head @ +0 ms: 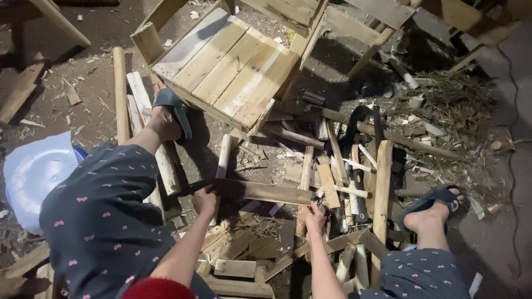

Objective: The person sits on the floor and sands a rectangular wooden plank using a sanding block. They hold the plank with both hands, rubbing the sanding block back and forth along its surface to smooth it.

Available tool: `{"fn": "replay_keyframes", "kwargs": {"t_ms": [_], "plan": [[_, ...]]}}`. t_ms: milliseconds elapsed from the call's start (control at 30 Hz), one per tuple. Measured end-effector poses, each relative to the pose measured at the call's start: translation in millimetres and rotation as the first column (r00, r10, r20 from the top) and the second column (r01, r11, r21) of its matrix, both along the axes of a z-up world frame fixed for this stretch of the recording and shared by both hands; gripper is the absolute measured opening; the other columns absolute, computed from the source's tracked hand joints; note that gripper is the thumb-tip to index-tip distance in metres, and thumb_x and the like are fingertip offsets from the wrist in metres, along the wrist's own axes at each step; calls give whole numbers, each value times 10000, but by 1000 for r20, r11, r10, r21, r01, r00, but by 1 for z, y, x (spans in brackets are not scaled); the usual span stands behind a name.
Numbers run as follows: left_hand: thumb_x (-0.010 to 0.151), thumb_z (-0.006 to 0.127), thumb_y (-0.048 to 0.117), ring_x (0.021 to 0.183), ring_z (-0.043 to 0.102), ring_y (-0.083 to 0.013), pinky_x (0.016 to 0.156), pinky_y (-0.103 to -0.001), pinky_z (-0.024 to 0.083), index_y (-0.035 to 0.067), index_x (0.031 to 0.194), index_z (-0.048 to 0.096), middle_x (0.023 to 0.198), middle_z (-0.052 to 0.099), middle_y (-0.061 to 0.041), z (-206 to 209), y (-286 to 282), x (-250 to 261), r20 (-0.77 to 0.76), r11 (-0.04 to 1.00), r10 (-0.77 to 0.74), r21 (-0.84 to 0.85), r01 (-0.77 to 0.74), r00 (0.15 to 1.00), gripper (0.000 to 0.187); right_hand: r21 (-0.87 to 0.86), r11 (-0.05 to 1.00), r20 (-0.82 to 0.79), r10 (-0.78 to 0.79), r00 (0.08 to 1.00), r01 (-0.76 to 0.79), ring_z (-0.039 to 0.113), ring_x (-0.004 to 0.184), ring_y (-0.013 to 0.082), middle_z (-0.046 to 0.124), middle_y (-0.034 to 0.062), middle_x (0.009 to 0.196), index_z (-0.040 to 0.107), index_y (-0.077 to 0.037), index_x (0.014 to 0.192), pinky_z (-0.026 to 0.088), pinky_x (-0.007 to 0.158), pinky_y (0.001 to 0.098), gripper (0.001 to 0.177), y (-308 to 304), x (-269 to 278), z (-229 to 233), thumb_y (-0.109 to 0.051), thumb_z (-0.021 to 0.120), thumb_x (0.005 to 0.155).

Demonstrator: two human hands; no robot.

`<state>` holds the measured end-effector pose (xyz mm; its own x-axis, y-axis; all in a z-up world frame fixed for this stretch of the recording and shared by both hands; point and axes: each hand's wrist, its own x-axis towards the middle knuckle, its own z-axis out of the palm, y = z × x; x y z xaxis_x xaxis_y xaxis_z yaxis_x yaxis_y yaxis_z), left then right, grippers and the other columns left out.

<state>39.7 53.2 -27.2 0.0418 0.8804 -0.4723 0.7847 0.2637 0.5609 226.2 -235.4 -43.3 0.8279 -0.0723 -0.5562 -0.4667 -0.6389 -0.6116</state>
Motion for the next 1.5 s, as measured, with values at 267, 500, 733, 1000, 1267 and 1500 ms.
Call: {"fn": "replay_keyframes", "kwargs": {"t_ms": [267, 500, 733, 1000, 1267, 1500], "plan": [[817, 656, 184, 1021, 530, -369, 861, -489, 443, 77, 1043, 607, 1013, 565, -157, 37, -30, 24, 41, 916, 47, 398, -59, 998, 255, -75, 982, 647, -83, 758, 171, 654, 902, 222, 687, 32, 963, 682, -194, 943, 501, 783, 324, 137, 33, -18, 36, -159, 618, 826], [752, 615, 233, 1033, 511, -389, 832, -507, 465, 59, 1230, 541, 1122, 506, -203, 62, -108, 63, 193, 742, -484, 608, 284, 853, 514, 227, 946, 430, 115, 895, -231, 598, 874, 252, 640, 119, 912, 610, -96, 917, 460, 762, 378, 160, 137, -114, 151, -177, 651, 785], [917, 295, 475, 1357, -48, -435, 1048, -677, -75, 89, 1392, 131, 1449, 32, -266, 106, -84, 45, 233, 892, -395, 328, 311, 889, 634, -30, 874, 627, 395, 672, -485, 485, 660, 154, 553, 39, 766, 523, -116, 763, 419, 510, 247, 156, 150, -152, 174, -96, 677, 756], [921, 350, 465, 1409, 147, -306, 1112, -572, -37, 260, 1463, 282, 1505, 293, -137, -2, -84, 58, -537, 373, -194, 734, 568, 821, 583, 109, 856, 699, 295, 651, -505, 458, 561, 130, 520, 12, 635, 491, -87, 652, 417, 537, 273, 251, 132, -140, 185, -150, 719, 736], [869, 448, 449, 1386, 14, -365, 1048, -638, -17, 310, 1459, 179, 1520, 75, -171, 42, -95, 45, -282, 652, -546, 449, 611, 789, 663, 129, 880, 595, 299, 746, -456, 605, 612, 178, 668, 70, 721, 640, -35, 756, 504, 594, 298, 201, 126, -134, 151, -210, 722, 702], [787, 459, -18, 1314, 227, -500, 992, -784, 130, 183, 1288, 440, 1318, 374, -230, 78, -65, 31, -222, 772, -413, 429, 469, 883, 541, 102, 826, 495, 441, 748, -554, 515, 578, 111, 566, -2, 690, 530, -111, 709, 488, 544, 243, 147, 142, -162, 186, -64, 667, 734]]}}
